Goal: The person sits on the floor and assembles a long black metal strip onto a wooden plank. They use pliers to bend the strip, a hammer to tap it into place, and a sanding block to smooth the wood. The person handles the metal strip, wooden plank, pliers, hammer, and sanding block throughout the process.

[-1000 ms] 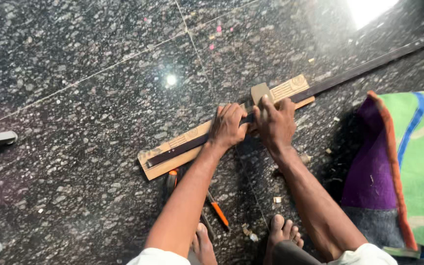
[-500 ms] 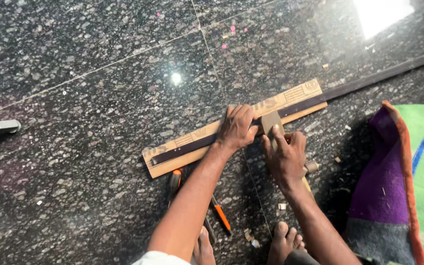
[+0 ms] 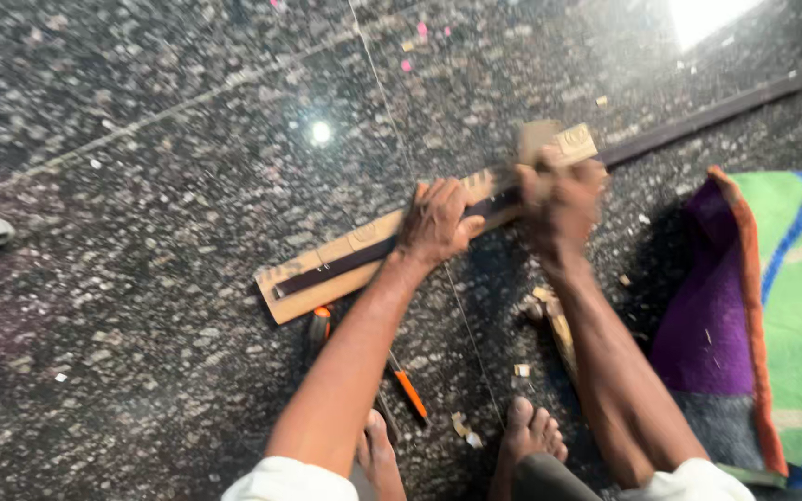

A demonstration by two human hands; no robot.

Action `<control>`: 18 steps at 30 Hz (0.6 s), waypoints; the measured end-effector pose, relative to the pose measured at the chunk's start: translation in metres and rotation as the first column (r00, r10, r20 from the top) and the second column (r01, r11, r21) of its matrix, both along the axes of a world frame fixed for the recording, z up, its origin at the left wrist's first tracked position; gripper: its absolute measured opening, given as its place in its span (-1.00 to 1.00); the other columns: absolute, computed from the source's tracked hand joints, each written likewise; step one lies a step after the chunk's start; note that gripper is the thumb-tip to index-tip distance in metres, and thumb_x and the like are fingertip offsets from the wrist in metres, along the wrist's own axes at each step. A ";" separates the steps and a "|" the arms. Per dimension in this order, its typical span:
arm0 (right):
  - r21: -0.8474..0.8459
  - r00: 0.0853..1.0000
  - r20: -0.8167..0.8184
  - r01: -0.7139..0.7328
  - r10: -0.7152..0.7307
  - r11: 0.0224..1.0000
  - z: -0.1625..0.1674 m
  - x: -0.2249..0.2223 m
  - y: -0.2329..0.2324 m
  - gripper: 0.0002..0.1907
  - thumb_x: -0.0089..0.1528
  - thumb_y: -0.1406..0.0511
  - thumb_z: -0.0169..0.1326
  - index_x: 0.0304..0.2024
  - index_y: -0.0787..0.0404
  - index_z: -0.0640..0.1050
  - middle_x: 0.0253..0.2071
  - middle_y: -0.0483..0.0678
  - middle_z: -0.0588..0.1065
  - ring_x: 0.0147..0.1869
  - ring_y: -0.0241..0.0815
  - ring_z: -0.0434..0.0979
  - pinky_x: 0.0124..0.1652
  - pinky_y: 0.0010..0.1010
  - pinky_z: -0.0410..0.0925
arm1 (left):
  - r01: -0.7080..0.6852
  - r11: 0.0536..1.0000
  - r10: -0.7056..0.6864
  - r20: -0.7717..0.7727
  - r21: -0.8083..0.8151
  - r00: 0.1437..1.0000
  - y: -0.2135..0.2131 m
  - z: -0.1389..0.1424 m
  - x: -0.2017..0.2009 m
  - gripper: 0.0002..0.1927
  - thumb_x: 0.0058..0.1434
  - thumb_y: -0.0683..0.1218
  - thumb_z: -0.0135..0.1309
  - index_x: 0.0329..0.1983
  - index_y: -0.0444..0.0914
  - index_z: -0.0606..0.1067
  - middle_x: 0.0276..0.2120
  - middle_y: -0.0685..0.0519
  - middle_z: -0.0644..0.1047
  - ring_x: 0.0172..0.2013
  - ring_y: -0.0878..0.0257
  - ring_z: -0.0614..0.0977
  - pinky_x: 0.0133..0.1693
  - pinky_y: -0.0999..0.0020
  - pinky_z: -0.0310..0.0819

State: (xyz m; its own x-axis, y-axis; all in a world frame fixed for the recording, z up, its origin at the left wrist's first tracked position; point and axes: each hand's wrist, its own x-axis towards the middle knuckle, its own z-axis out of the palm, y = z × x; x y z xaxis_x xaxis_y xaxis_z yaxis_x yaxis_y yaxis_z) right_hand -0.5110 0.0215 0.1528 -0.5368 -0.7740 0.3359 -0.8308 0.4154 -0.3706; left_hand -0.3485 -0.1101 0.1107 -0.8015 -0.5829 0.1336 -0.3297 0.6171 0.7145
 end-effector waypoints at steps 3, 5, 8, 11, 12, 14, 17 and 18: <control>-0.042 0.985 -0.064 0.155 -0.158 0.987 0.004 -0.032 0.043 -0.57 0.37 0.15 0.33 0.20 0.19 0.61 -0.13 0.09 0.38 0.01 0.06 0.37 -0.02 -0.06 0.32 | -0.007 1.000 0.006 0.037 0.030 0.999 -0.001 0.003 0.001 -0.67 0.12 0.01 0.27 -0.23 -0.22 0.40 -0.25 -0.04 0.40 -0.10 -0.01 0.48 0.01 0.04 0.25; 0.078 0.983 -0.076 0.174 -0.169 0.982 0.002 -0.040 0.085 -0.52 0.36 0.16 0.32 0.24 0.26 0.57 -0.12 0.13 0.35 0.00 0.09 0.36 -0.06 -0.09 0.31 | -0.023 1.000 0.023 -0.013 -0.011 1.000 -0.002 0.004 0.001 -0.66 0.10 0.02 0.28 -0.21 -0.22 0.42 -0.24 -0.03 0.41 -0.09 0.00 0.48 -0.01 0.04 0.24; 0.150 0.989 -0.053 0.143 -0.136 0.978 -0.013 -0.041 0.120 -0.58 0.39 0.21 0.31 0.20 0.27 0.55 -0.07 0.12 0.37 0.04 0.08 0.36 -0.02 -0.10 0.32 | -0.023 1.000 0.023 0.006 -0.008 1.000 -0.001 0.006 0.000 -0.67 0.13 0.04 0.28 -0.18 -0.19 0.46 -0.23 0.00 0.42 -0.09 0.05 0.49 -0.01 0.06 0.24; 0.167 0.987 0.006 0.159 -0.162 0.973 -0.015 -0.032 0.132 -0.56 0.40 0.22 0.29 0.25 0.28 0.53 -0.02 0.15 0.39 0.05 0.08 0.38 -0.02 -0.14 0.34 | -0.024 1.000 0.024 0.007 -0.004 1.000 0.000 0.007 -0.001 -0.68 0.13 0.05 0.29 -0.16 -0.17 0.50 -0.21 0.04 0.44 -0.07 0.10 0.50 -0.01 0.08 0.24; 0.158 0.990 -0.069 0.129 -0.119 0.979 -0.011 -0.026 0.134 -0.54 0.36 0.21 0.30 0.23 0.27 0.52 0.01 0.17 0.41 0.08 0.11 0.39 0.02 -0.12 0.34 | -0.025 1.000 0.025 -0.004 0.000 1.000 0.001 0.008 -0.001 -0.68 0.12 0.04 0.30 -0.16 -0.17 0.52 -0.20 0.06 0.44 -0.06 0.12 0.50 -0.01 0.09 0.24; 0.159 0.976 -0.215 0.062 -0.027 0.985 0.005 -0.007 0.147 -0.50 0.28 0.20 0.32 0.19 0.26 0.49 0.07 0.21 0.43 0.15 0.16 0.41 0.09 -0.07 0.35 | -0.060 0.998 0.060 0.009 0.019 0.998 0.002 0.010 0.000 -0.71 0.09 0.04 0.33 -0.19 -0.15 0.56 -0.13 0.05 0.47 -0.01 0.10 0.48 0.05 0.08 0.25; 0.491 0.961 0.213 0.052 -0.178 0.869 0.031 0.036 0.172 -0.33 0.14 0.07 0.35 0.12 0.31 0.40 -0.10 0.22 0.47 -0.04 0.15 0.49 -0.07 -0.09 0.40 | -0.120 0.990 0.114 -0.080 -0.070 0.990 0.002 0.011 -0.001 -0.72 -0.01 0.02 0.38 -0.27 -0.15 0.61 0.08 -0.02 0.48 0.15 0.03 0.43 0.16 0.03 0.21; 0.667 0.915 0.271 0.044 -0.298 0.744 0.037 0.047 0.176 -0.26 0.07 0.01 0.39 0.11 0.29 0.41 -0.14 0.21 0.51 -0.10 0.14 0.55 -0.12 -0.09 0.43 | -0.142 0.984 0.129 -0.123 -0.104 0.984 0.001 0.011 -0.001 -0.72 -0.06 0.01 0.39 -0.31 -0.15 0.62 0.16 -0.05 0.48 0.21 0.01 0.41 0.20 0.01 0.19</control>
